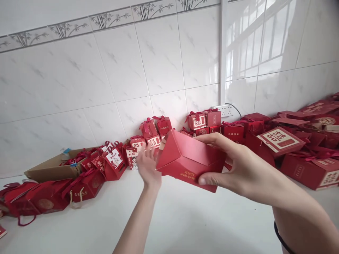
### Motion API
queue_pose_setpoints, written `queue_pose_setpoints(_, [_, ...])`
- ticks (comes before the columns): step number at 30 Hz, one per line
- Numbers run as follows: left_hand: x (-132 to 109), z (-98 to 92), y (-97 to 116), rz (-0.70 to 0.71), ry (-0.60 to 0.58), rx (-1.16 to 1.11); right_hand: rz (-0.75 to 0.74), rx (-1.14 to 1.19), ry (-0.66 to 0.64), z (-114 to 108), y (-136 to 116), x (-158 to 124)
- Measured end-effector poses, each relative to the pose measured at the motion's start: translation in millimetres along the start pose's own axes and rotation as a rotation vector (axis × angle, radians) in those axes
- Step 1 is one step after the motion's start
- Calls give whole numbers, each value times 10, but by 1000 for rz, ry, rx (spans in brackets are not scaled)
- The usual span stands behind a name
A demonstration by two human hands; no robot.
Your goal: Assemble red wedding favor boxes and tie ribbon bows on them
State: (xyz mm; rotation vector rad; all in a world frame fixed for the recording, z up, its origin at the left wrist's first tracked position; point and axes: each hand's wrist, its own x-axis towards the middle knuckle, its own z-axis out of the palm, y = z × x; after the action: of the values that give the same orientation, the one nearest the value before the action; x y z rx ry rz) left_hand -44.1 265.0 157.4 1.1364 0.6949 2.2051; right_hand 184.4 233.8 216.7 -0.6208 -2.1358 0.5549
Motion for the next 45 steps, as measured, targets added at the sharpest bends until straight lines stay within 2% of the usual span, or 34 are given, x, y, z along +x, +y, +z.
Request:
queue_pose_setpoints(1, [-6,-6,104,87,-92,74,-6,2,8,-25,8,-8])
queue_pose_setpoints(4, [-95,13,488,350,-529,410,-29,-9,-2,-95,7,-32])
queue_pose_setpoints(5, [-150,39,599,376,-624,530,-40,-22,-5,-115,1,-37])
queue_pose_setpoints(7, [-277,115,745,356,-694,700,-75,-48,-1,-141,-14,-42])
queue_pose_setpoints(10, [-436,242,773,303,-651,772,-115,-77,4,-146,-31,-44])
queue_pose_setpoints(13, [-507,322,705,323,-590,755,-137,-112,6,-134,-36,-52])
queue_pose_setpoints(17, [-525,357,662,346,-524,723,-192,-144,16,-138,-23,-77])
queue_pose_setpoints(21, [-524,377,659,438,-460,744,-223,-170,41,-150,-23,-88])
queue_pose_setpoints(26, [-520,415,621,434,-408,714,-204,-106,66,-69,-65,-8])
queue_pose_setpoints(31, [-519,443,580,475,-388,717,-109,-67,164,31,-53,63])
queue_pose_setpoints(36, [-517,432,571,467,-432,725,-97,-43,49,-8,-16,50])
queue_pose_setpoints(39, [-514,417,561,556,-439,785,-57,69,91,11,-22,60])
queue_pose_setpoints(42, [-507,413,558,663,-436,843,-1,16,186,58,-44,69])
queue_pose_setpoints(45, [-496,418,560,687,-443,862,-8,-83,131,62,-52,62])
